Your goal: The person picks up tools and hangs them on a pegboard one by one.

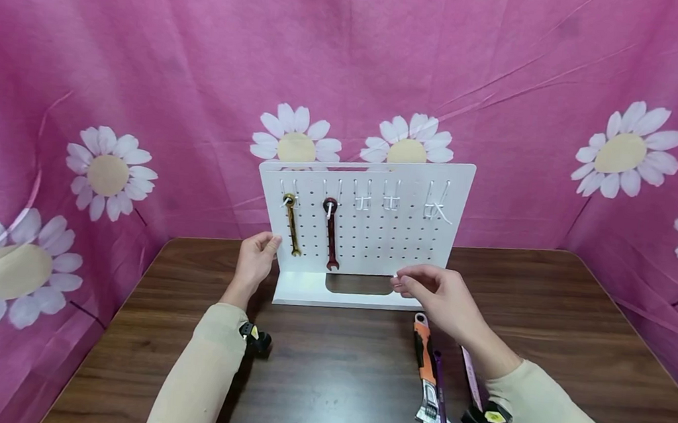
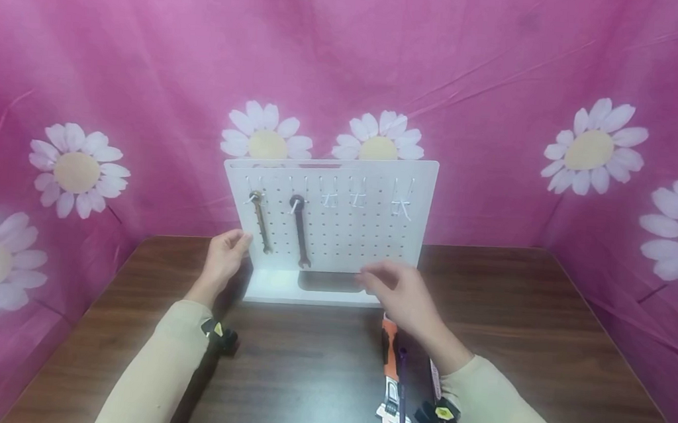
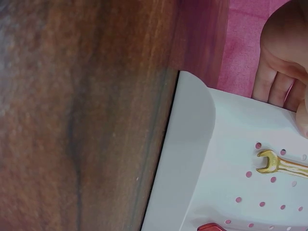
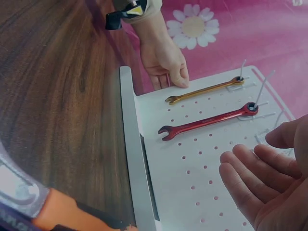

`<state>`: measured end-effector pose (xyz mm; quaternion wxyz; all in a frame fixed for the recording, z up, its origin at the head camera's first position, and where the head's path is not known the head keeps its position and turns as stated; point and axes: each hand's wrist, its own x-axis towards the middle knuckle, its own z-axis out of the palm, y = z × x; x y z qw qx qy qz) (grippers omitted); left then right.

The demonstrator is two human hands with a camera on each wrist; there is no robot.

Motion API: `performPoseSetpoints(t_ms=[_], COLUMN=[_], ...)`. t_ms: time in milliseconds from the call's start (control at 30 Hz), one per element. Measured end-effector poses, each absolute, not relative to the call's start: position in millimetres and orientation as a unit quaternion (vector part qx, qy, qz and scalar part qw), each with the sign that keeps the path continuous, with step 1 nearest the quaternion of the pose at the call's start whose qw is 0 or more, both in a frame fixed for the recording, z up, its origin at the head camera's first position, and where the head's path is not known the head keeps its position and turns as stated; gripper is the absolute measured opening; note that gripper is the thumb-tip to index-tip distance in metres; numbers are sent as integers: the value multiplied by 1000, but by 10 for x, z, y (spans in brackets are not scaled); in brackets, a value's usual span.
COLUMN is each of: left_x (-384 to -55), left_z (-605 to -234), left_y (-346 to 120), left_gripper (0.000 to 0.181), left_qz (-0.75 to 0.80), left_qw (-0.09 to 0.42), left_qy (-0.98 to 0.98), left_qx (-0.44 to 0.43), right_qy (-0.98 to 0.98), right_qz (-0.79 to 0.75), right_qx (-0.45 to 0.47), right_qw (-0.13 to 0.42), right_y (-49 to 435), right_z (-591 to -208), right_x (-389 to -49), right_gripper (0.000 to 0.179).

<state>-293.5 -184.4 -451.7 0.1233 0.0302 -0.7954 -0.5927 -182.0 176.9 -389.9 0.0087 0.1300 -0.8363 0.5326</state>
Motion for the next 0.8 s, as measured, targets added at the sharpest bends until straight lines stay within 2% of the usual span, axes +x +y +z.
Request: performPoseSetpoints(t_ms=[800], left_x=[-2939], left_z=[-4521], left_y=[-1850], left_gripper=[25], left_qz=[-594], left_qw=[120], left_qy=[-795], left_qx=[28], right_qy=[-842], right_qz=[528], right_qx=[104], right_qw=[33], right_y=[2184], right_z=[-4116], right_x=[-1288], right_gripper=[23])
